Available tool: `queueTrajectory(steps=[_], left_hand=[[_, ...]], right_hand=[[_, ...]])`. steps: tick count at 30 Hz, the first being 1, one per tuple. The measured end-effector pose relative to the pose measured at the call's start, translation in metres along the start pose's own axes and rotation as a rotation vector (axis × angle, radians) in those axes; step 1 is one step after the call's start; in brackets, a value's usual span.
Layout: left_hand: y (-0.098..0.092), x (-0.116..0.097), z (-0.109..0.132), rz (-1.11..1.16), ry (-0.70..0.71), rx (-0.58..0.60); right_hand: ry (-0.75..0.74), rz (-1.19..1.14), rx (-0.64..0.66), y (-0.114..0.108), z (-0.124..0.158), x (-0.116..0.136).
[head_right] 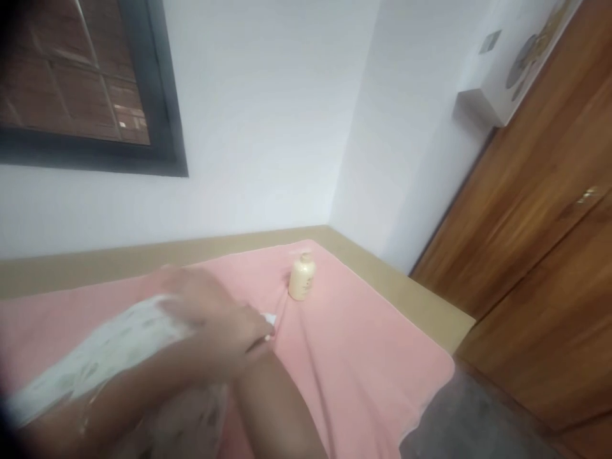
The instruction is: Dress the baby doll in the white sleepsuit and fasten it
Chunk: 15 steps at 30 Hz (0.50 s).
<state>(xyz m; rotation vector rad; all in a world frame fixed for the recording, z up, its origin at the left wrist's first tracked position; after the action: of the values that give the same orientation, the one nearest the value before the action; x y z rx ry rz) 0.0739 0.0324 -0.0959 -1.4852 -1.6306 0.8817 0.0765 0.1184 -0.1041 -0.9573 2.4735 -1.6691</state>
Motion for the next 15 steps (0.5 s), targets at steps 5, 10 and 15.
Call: queueTrajectory(steps=[5,10,15], left_hand=[[0.009,0.029,-0.063,1.108,-0.210,-0.184],[0.070,0.087,-0.098,1.624,-1.158,-0.939],[0.102,0.105,-0.120,1.831,-1.295,-0.753]], right_hand=[[0.684,-0.043,-0.691,-0.090,0.042,-0.120],[0.774,0.141,-0.815,-0.101,0.081,-0.177],[0.868,-0.029,-0.791,-0.078,0.079,-0.178]])
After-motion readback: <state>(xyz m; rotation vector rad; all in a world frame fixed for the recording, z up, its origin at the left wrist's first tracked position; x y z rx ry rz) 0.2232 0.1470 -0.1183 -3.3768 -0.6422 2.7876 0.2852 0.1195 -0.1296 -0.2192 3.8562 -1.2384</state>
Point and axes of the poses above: each hand's wrist, its own z-axis away from the middle knuckle, its own y-axis out of the palm, x = y × z, the point moved 3 cm from there along -z, towards the middle knuckle, and after that the axes turned 14 degrees about y, right-handed, at the moved point
